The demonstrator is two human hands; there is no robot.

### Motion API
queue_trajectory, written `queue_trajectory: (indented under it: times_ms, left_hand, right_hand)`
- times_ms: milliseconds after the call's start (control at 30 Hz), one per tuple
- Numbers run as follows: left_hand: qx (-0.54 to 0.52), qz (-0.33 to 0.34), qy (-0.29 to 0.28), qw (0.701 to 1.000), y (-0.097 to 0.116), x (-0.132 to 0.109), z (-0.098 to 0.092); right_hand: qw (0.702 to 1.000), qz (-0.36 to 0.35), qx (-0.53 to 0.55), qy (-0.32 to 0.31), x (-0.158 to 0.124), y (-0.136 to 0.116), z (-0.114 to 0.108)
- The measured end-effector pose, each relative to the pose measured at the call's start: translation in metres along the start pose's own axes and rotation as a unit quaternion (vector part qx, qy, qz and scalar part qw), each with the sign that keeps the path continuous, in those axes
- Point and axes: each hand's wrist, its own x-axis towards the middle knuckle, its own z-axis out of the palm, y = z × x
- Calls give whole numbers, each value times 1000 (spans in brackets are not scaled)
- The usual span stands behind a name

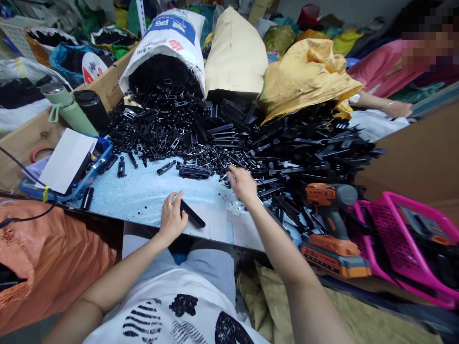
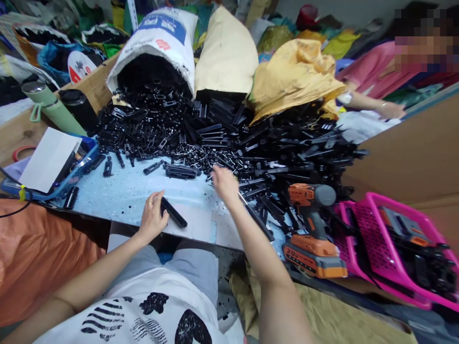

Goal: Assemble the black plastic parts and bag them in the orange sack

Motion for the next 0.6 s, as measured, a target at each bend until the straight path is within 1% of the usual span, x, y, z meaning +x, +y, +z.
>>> queue_trajectory:
  times_ms: [33,67,100,133,167,200,233,333,400,433,500,533,567,600]
  left_hand:
    - [24,61,-47,997,0,4,-4]
    - [40,124,-106,986,2,8,-7]
    - [54,180,-165,968,3,13,-10]
    - [71,223,-215,948,6,18,-11]
    - [90,250,-251,931,8,22,-12]
    - [111,263,-272,919,10,25,-13]
    - [133,265,-279,913,12,26,-13]
    - [184,224,-258,922,14,25,-13]
    - [187,173,-247,935,12,22,-13]
    - [170,150,-242,943,10,20,-12]
    - [85,113,-225,964,9,19,-11]
    - [14,91,-212,973,11,21,-10]
    - [-74,57,-200,975,14,24,-9]
    - [-174,7,-191,966,18,29,-7]
  right_hand:
    - [995,49,-85,34,17,22,-9]
    - [983,85,-157,50,33,42,-17]
    - [978,100,-174,56,47,60,-24]
    - [975,109,-187,58,59,75,-29]
    - [975,110,-187,54,68,86,-33]
    - [977,106,-177,50,74,95,-36]
    - [979,102,-169,48,78,101,-38]
    - [984,89,-138,62,80,109,-45]
    - [986,83,-111,97,75,108,-53]
    - [985,79,-96,120,70,105,-58]
    - [983,63,-70,159,53,91,-67]
    - [982,45,-50,174,40,79,-68]
    - [982,20,-10,186,26,63,-66]
    - [981,-7,38,188,10,44,-62]
